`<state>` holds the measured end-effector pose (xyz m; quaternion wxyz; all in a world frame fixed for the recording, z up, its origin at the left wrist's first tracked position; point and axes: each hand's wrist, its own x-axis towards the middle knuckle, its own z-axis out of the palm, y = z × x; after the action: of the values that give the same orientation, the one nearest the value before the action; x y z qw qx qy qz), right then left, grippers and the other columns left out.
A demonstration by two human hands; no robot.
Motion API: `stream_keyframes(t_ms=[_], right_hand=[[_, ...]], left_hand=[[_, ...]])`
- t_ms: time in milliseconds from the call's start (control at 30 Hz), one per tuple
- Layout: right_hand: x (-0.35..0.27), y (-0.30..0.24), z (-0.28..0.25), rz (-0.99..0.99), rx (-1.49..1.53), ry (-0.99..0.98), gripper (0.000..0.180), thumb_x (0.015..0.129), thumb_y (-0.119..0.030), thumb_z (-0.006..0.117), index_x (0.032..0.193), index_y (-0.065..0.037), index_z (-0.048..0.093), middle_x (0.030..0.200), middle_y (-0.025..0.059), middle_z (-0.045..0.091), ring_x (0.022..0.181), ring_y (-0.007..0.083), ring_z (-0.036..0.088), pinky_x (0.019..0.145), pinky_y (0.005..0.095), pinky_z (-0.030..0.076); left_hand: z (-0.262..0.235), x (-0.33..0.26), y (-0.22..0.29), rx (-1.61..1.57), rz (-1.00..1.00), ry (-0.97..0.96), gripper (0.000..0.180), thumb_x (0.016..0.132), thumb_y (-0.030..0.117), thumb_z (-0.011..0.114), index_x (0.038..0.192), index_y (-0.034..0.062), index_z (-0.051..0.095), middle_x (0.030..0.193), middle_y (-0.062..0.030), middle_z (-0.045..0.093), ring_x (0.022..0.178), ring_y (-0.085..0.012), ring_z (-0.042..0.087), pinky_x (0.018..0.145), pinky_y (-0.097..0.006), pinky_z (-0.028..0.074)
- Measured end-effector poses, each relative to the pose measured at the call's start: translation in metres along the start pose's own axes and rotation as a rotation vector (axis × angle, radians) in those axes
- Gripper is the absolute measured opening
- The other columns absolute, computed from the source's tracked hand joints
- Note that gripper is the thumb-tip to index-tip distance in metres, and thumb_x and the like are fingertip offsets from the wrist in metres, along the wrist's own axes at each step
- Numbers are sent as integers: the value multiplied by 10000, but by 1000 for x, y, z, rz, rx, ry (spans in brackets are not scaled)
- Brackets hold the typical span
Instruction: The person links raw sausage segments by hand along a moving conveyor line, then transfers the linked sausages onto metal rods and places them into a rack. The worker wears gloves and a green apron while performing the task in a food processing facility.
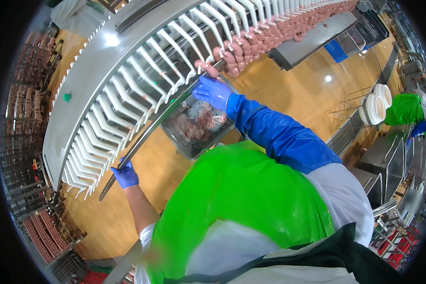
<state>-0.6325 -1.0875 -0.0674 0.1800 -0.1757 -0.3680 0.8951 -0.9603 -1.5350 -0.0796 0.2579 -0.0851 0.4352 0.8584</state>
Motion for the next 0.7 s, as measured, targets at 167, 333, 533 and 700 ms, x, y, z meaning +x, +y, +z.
stream_keyframes(t_ms=[167, 333, 533, 700], right_hand=[[-33, -8, -27, 211, 123, -50, 414, 1042, -287, 344, 1369, -46, 421, 1371, 186, 487, 1284, 345, 476, 1100, 468, 376], [-94, -44, -94, 213, 96, 60, 369, 1009, -321, 464, 1309, -111, 502, 1274, 85, 577, 1099, 264, 601, 916, 412, 506], [-158, -134, -172, 54, -5, 679, 388, 956, -370, 554, 1245, -112, 552, 1201, 62, 595, 1026, 215, 606, 856, 359, 505], [-169, -235, -252, -206, -106, 755, 402, 955, -364, 543, 1264, -107, 554, 1222, 63, 584, 1064, 214, 588, 901, 366, 477]], left_hand=[[103, 4, -102, -28, -33, 20, 605, 1015, 486, 383, 1178, -72, 547, 1134, -210, 637, 1020, -324, 626, 955, -420, 519], [210, -13, -183, 47, -100, -21, 484, 1039, 410, 321, 1131, 26, 600, 1104, -134, 666, 1001, -275, 644, 922, -417, 537], [317, -39, -272, 56, -292, -160, 411, 1000, 382, 418, 1213, 61, 561, 1187, -130, 621, 1054, -286, 601, 1016, -466, 456], [395, -74, -314, -126, -423, -605, 554, 999, 503, 368, 1382, 109, 445, 1372, -87, 511, 1234, -261, 499, 1104, -455, 344]])
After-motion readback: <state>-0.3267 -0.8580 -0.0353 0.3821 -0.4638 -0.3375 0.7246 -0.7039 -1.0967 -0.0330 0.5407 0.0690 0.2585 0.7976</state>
